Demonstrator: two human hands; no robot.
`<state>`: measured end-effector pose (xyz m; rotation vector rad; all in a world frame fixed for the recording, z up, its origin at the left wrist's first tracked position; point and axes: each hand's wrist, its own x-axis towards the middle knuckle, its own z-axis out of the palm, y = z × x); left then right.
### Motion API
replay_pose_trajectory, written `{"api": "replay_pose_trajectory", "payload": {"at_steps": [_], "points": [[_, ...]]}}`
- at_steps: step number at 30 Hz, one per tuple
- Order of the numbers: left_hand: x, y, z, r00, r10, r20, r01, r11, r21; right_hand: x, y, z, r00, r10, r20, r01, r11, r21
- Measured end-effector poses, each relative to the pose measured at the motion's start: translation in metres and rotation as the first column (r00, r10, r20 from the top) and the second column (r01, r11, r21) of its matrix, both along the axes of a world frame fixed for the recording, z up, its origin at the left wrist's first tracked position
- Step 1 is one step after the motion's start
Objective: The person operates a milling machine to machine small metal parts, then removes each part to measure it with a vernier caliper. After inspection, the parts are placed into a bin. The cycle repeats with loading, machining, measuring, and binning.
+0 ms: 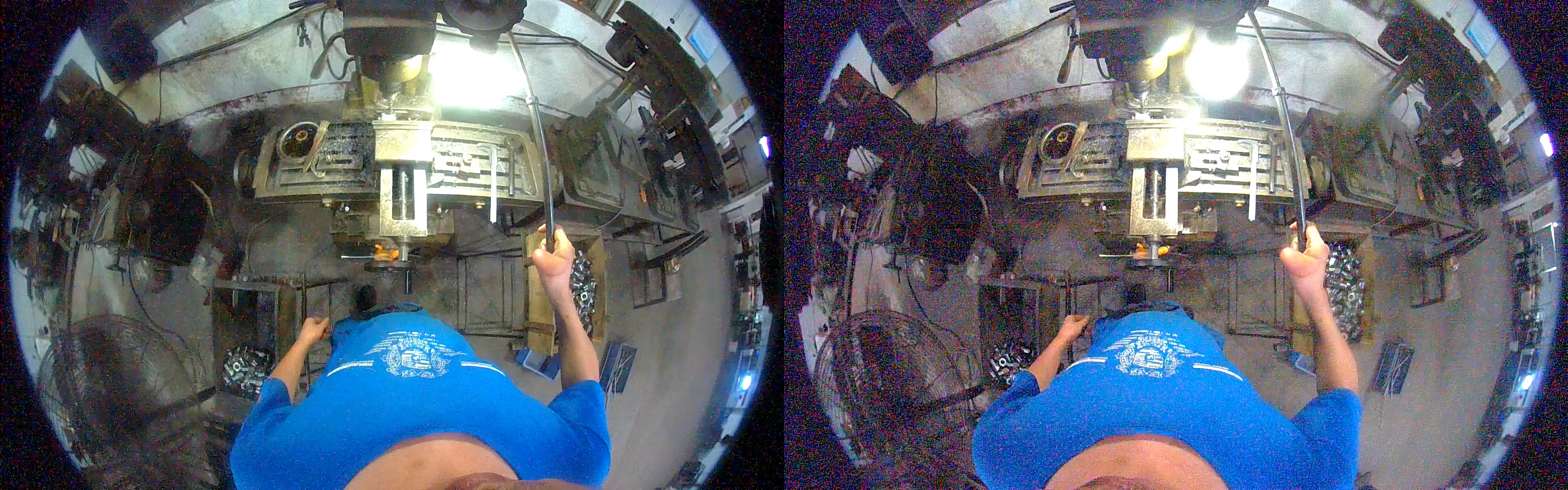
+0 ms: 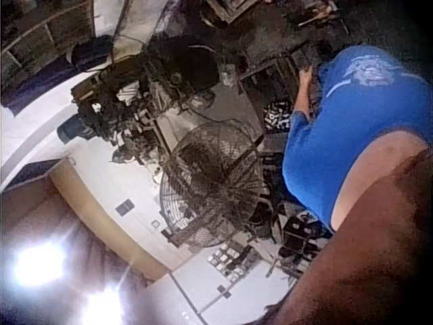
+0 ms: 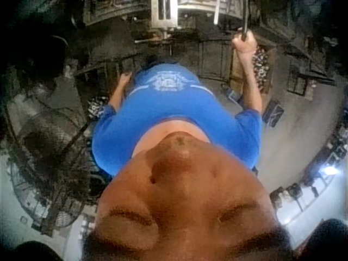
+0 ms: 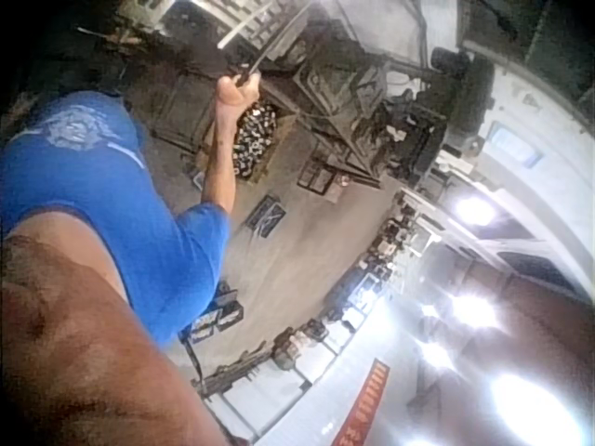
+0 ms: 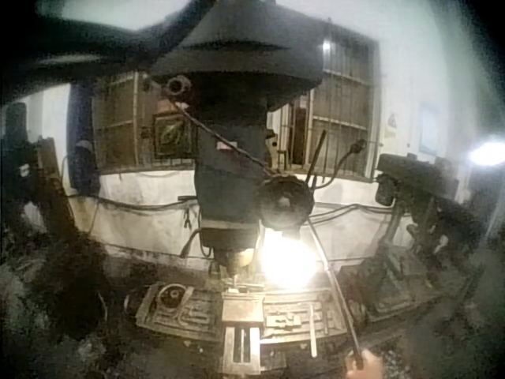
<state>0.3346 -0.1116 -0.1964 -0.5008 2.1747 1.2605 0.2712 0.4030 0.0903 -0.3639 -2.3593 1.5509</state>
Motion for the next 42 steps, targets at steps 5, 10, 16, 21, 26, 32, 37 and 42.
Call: {"api": "replay_pose_trajectory", "payload": {"at_steps": [5,10,16,21,26,32,37,42], "points": [[-0.006,0.0,-0.011,0.999,0.021,0.038,-0.025,0.995,0.095,-0.004,0.0,-0.006,1.0,0.005,-0.024,-0.006,1.0,-0.012],[-0.009,0.006,-0.009,0.997,0.039,0.059,-0.044,0.996,0.074,-0.008,-0.001,-0.01,0.999,-0.006,-0.031,0.007,0.999,0.044],[-0.008,0.005,0.003,0.999,0.023,0.048,-0.028,0.995,0.093,-0.03,0.003,-0.048,0.998,-0.041,-0.037,0.045,0.992,0.116],[-0.037,0.01,0.042,0.974,-0.211,-0.087,0.209,0.978,-0.023,-0.067,0.008,-0.101,0.985,-0.066,-0.16,0.1,0.97,0.219],[-0.115,0.032,0.089,0.941,-0.186,-0.284,0.245,0.95,0.191,-0.09,-0.005,-0.101,0.979,-0.12,-0.167,0.159,0.955,0.248],[-0.241,0.077,0.166,0.914,-0.012,-0.405,0.208,0.872,0.443,-0.021,0.009,-0.048,0.999,-0.039,0.001,0.039,0.998,-0.042],[-0.338,0.102,0.178,0.868,0.137,-0.478,0.133,0.862,0.489,0.095,0.033,0.103,0.864,0.007,-0.504,-0.054,0.995,-0.08],[-0.398,0.153,0.193,0.84,0.129,-0.526,0.176,0.854,0.49,0.162,0.022,0.14,0.432,-0.247,-0.867,0.24,0.959,-0.153]]}}
